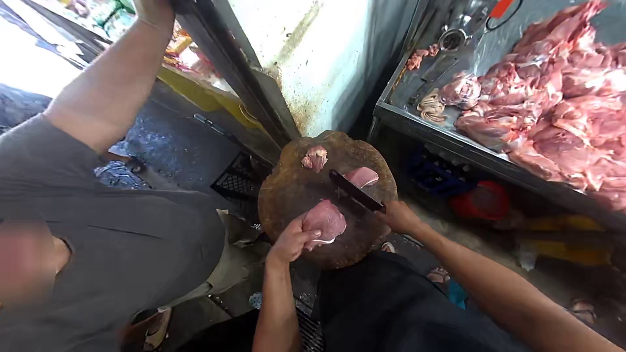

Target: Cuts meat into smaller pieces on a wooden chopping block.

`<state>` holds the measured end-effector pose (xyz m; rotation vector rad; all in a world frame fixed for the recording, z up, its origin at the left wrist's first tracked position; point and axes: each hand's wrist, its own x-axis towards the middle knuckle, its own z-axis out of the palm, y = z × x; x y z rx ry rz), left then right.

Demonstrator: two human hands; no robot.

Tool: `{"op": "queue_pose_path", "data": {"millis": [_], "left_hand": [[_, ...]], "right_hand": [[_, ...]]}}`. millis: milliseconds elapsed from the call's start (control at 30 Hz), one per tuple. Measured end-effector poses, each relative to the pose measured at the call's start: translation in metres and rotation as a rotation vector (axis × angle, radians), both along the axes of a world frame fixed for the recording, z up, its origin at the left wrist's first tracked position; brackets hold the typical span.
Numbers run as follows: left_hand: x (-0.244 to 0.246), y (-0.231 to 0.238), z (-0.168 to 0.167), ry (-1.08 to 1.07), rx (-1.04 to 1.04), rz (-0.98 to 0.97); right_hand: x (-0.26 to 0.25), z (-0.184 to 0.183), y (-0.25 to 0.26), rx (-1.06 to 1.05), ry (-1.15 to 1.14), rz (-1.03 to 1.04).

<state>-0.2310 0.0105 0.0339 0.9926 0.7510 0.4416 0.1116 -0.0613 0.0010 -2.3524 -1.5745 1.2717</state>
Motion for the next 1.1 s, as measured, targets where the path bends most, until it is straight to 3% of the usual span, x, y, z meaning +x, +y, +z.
{"op": "queue_pose_path", "data": {"millis": [100,200,300,400,467,500,567,633,700,900,1033,1100], "left_hand": [[0.03,0.036,0.041,0.297,0.169,-0.247],[0.068,0.07,0.009,0.732,0.336,-0.333],[0.06,0.062,-0.027,1.025,0.467,-0.196],[0.037,0.021,-0.033,0.93,0.234,0.047],[0.039,-0.019,-0.034,0.848,0.095,0.19],[0.048,-0.036,-0.032,0.824,0.092,0.233],[0.08,-0.059,-0.034,0.881,0.171,0.211],[0.121,-0.078,-0.037,1.016,0.298,0.165],[0.157,-0.065,-0.045,1.162,0.44,0.207],[0.149,-0.048,-0.054,1.195,0.305,0.337],[0.127,-0.05,-0.043,1.239,0.314,0.367],[0.112,-0.055,-0.042,1.24,0.353,0.328]], "right_hand": [[0.018,0.021,0.003,0.043,0.039,-0.013],[0.013,0.063,0.009,0.103,0.112,-0.023],[-0.007,0.13,0.004,0.313,0.17,-0.06],[-0.034,0.174,-0.004,0.734,0.246,-0.115],[-0.056,0.139,-0.021,0.799,0.224,-0.143],[-0.065,0.104,-0.033,0.659,0.163,-0.142],[-0.07,0.028,-0.05,0.158,0.069,-0.078],[-0.067,-0.017,-0.07,-0.049,0.023,-0.041],[-0.053,-0.017,-0.059,-0.067,0.015,0.035],[0.01,-0.066,-0.09,-0.051,0.02,0.175],[0.049,-0.027,-0.058,0.023,-0.112,0.233],[0.053,-0.005,-0.052,0.036,-0.073,0.241]]}}
